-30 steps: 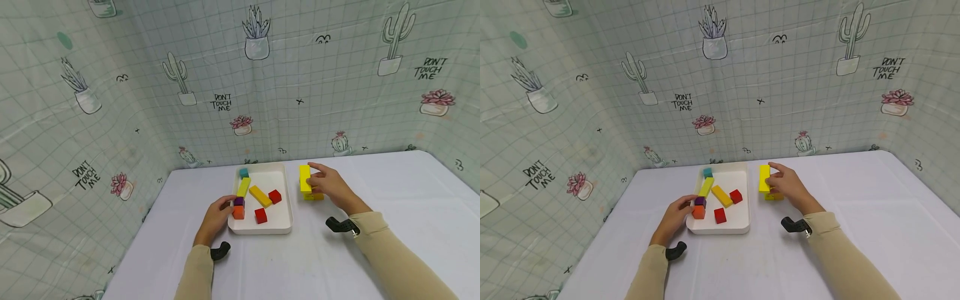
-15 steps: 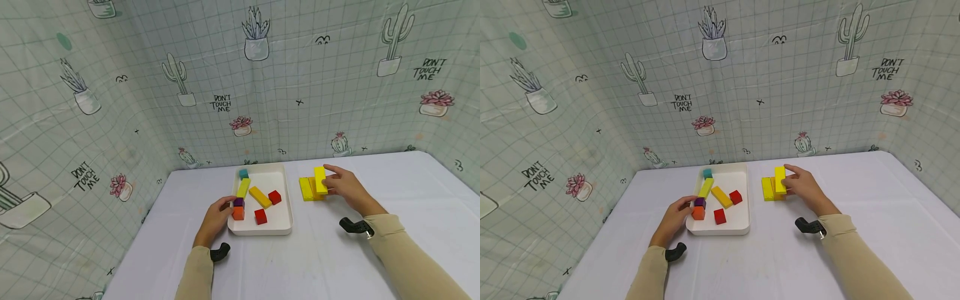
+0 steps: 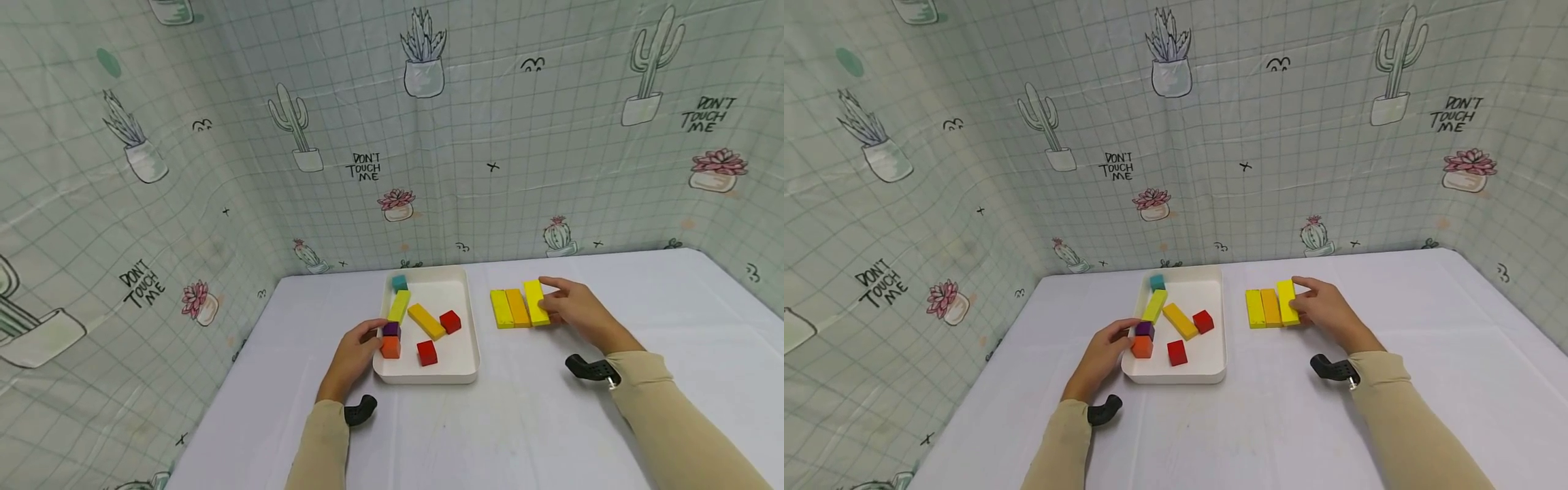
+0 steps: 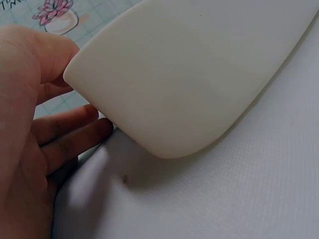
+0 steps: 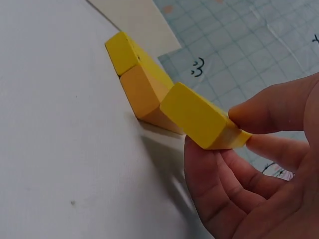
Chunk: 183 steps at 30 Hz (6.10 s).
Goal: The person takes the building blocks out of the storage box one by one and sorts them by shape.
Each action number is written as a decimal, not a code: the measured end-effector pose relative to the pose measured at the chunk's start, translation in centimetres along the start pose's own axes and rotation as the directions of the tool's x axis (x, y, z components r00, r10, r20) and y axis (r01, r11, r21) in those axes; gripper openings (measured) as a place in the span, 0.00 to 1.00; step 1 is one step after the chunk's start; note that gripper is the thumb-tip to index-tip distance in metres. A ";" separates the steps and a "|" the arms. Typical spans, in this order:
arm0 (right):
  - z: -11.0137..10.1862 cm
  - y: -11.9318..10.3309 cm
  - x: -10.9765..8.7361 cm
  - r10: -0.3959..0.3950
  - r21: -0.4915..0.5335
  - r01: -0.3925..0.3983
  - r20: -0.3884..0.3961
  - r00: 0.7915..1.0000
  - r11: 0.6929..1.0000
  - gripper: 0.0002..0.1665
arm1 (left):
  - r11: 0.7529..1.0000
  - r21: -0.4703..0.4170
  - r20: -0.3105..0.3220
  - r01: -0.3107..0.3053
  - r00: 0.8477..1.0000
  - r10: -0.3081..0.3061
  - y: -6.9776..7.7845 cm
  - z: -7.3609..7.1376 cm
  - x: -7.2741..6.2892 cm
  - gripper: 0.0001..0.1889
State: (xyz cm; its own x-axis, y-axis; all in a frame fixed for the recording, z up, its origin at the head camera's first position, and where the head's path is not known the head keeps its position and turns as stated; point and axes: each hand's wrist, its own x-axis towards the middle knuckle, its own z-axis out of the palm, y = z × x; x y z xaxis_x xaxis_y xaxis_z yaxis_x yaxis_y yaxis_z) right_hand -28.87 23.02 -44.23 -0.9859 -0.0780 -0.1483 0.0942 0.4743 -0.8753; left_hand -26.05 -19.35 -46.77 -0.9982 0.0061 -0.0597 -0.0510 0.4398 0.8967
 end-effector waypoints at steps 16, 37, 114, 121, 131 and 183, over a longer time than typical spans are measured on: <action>0.6 0.4 0.6 0.024 -0.137 -0.032 -0.058 0.998 0.990 0.37 | 1.000 0.021 -0.003 -0.002 1.000 0.002 0.1 0.0 0.0 0.19; 1.4 -0.1 0.2 0.045 -0.229 -0.073 -0.127 0.991 0.971 0.31 | 0.999 0.037 -0.001 -0.021 1.000 0.021 0.0 0.0 -0.1 0.19; 8.3 -10.4 4.7 -0.194 0.210 0.131 0.314 0.929 0.969 0.26 | 1.000 0.025 0.016 -0.004 1.000 0.003 0.3 -0.2 0.2 0.20; 10.0 -10.3 5.1 -0.189 0.171 0.141 0.308 0.933 0.975 0.26 | 1.000 0.029 0.024 -0.007 1.000 0.006 0.3 0.2 0.3 0.20; 12.0 -10.7 5.6 -0.185 0.083 0.169 0.260 0.948 0.982 0.22 | 0.999 0.031 0.013 -0.025 1.000 0.025 0.3 0.1 0.6 0.20; 15.8 -10.9 5.3 -0.082 -0.343 0.186 0.296 0.952 0.921 0.15 | 0.999 0.040 -0.019 0.000 1.000 0.001 0.4 0.1 -0.2 0.20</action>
State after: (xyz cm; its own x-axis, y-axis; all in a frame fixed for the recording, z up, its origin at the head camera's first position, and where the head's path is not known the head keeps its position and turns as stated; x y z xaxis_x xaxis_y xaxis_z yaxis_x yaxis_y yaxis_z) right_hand -32.93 3.61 -42.78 -0.9051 -0.3723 -0.2054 -0.1439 0.7227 -0.6760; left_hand -25.91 -19.11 -46.45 -0.9987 -0.0106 -0.0504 -0.0494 0.4757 0.8782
